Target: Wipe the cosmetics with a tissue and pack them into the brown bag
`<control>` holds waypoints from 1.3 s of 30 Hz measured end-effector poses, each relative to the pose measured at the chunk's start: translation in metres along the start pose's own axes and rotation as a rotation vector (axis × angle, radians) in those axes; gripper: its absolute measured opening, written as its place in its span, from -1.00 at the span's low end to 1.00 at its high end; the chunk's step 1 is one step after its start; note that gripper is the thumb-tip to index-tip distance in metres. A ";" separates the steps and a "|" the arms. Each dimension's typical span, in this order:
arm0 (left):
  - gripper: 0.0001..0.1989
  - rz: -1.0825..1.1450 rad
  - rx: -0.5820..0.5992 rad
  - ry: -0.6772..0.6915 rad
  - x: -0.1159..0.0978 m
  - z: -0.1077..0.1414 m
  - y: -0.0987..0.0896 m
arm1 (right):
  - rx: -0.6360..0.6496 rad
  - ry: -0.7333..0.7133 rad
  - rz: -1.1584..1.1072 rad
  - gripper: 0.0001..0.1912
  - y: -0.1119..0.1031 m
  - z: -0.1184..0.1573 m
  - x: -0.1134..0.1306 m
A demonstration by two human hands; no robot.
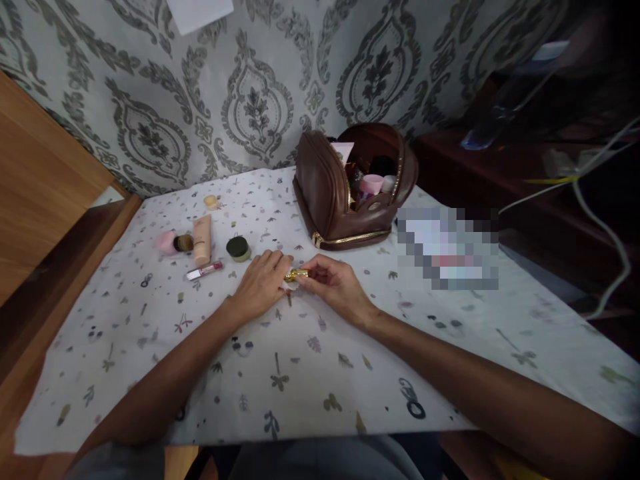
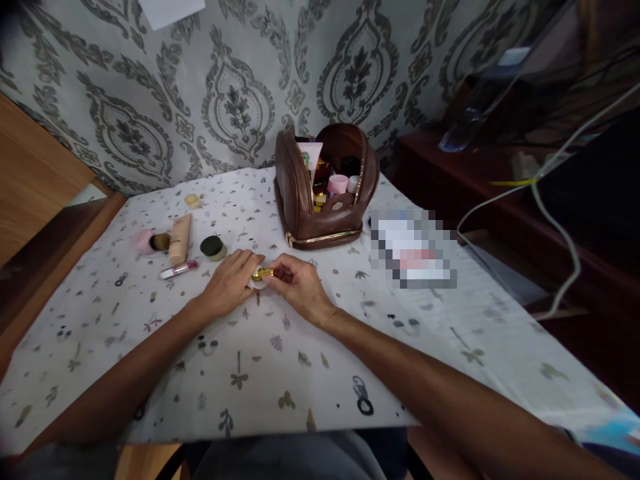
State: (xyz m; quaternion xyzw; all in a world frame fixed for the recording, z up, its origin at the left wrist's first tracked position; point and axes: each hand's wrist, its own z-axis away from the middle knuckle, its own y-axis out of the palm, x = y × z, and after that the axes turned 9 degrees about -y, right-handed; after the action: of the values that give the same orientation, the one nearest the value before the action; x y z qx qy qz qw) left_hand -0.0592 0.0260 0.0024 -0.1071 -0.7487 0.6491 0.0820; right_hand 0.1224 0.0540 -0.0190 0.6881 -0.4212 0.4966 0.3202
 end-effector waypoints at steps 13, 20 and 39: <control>-0.84 0.071 0.027 -0.019 0.004 0.003 0.006 | 0.015 0.048 -0.091 -0.63 -0.001 -0.001 0.005; -0.52 0.271 -0.025 0.008 0.006 0.006 0.007 | 0.029 0.075 -0.148 -0.62 0.000 -0.001 0.013; -0.49 0.953 0.072 -0.326 0.002 0.005 -0.005 | 0.080 0.116 -0.098 -0.65 0.003 0.002 0.014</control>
State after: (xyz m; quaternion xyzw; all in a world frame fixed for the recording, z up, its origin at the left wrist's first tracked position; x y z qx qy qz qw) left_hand -0.0627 0.0208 0.0062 -0.3312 -0.5967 0.6482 -0.3379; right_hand 0.1228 0.0472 -0.0067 0.6901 -0.3477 0.5359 0.3401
